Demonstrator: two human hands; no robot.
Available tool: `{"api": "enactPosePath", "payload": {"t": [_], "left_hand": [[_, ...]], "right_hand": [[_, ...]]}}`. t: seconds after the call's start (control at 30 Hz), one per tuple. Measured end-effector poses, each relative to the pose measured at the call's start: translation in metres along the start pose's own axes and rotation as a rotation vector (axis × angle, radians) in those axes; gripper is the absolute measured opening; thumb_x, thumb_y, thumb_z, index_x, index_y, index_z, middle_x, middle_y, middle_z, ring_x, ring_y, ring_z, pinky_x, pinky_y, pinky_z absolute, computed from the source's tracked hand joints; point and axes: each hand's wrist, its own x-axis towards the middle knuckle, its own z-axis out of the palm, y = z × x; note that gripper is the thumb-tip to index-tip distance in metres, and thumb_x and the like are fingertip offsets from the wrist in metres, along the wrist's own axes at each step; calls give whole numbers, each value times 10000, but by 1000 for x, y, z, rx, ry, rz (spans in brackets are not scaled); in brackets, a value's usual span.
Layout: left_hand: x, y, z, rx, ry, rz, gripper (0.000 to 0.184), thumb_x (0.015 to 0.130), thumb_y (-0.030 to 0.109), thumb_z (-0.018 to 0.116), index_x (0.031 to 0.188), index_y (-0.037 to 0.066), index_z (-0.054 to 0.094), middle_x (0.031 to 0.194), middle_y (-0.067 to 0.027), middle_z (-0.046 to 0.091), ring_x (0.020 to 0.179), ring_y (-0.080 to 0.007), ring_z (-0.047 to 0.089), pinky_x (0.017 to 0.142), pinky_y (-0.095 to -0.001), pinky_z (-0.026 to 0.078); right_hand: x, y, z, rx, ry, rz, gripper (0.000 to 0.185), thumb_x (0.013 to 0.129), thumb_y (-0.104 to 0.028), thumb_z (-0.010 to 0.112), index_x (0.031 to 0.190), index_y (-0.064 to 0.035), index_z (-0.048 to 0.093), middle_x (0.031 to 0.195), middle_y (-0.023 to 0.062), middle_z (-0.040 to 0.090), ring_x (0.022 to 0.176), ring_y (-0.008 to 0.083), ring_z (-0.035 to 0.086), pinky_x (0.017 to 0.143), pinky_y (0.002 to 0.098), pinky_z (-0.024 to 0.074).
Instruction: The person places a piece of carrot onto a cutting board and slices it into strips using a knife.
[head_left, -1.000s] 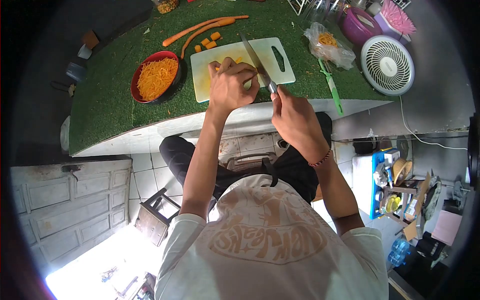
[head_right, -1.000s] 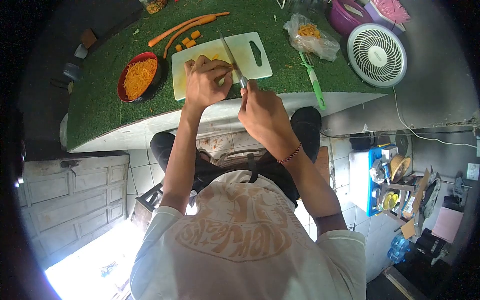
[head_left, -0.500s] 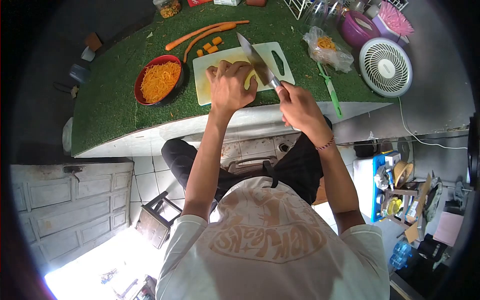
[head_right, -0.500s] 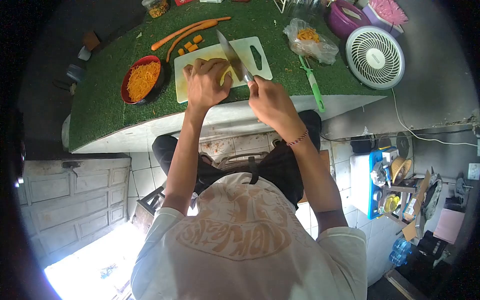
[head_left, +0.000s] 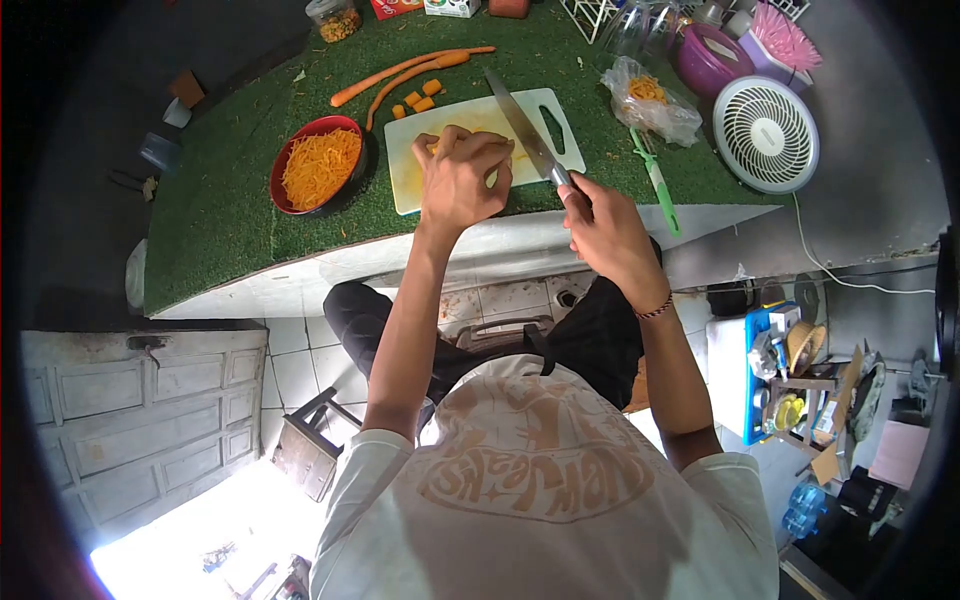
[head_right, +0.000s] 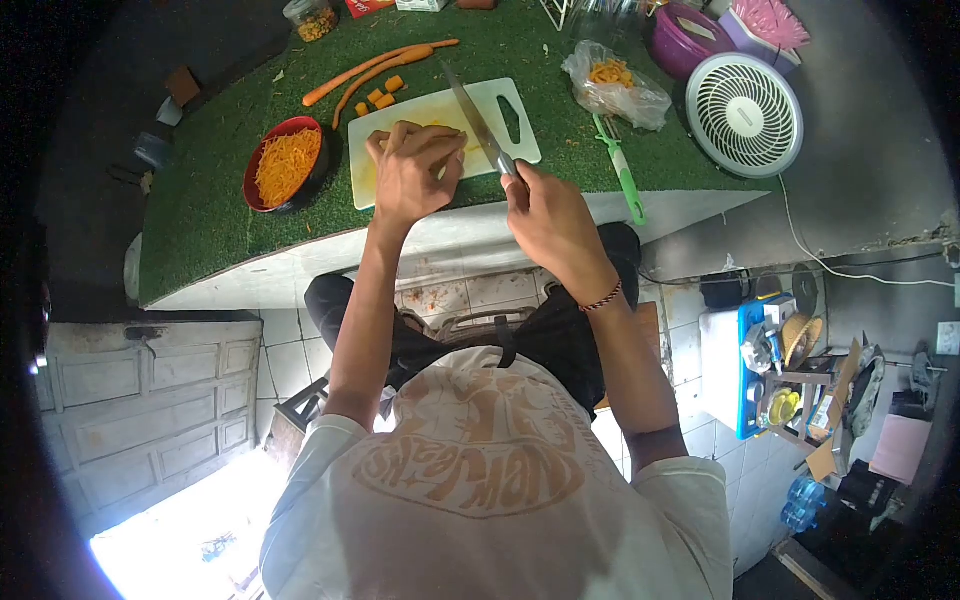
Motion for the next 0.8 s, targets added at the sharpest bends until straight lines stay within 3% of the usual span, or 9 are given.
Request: {"api": "enactPosePath", "payload": {"t": [0.27, 0.47, 0.67, 0.8], "left_hand": [[3, -2, -3, 25, 158, -82, 95, 806, 152, 764, 895, 162, 797, 966, 53, 766, 897, -195, 619, 870, -394, 382], [0, -4, -9, -17, 135, -97, 122, 799, 129, 747, 908, 157, 793, 979, 55, 758, 918, -201, 606, 884, -418, 385], [-2, 12, -18, 27, -95, -49, 190, 822, 147, 769, 1010, 169, 791, 1083, 24, 746, 996, -231, 620, 905, -455, 384], [-3, 24, -8, 31, -104, -26, 273, 832, 139, 757, 1103, 161, 774, 1171, 10, 723, 1077, -246, 605, 935, -488, 360]], "right_hand": [[-8, -3, 10, 21, -7, -71, 155, 1018, -150, 588, 1010, 5, 600, 768, 246, 649, 706, 440, 661, 616, 500, 471], [-16, -7, 7, -32, 9, -57, 171, 1025, -170, 581, 1054, -5, 613, 766, 239, 656, 698, 435, 660, 618, 488, 482], [-19, 1, -4, 66, 40, 43, 214, 1034, -205, 573, 1102, -12, 634, 814, 235, 679, 762, 429, 674, 666, 496, 494], [-19, 5, -7, 57, 47, 56, 275, 1031, -227, 588, 1193, -15, 652, 848, 239, 689, 785, 435, 676, 695, 500, 508]]}}
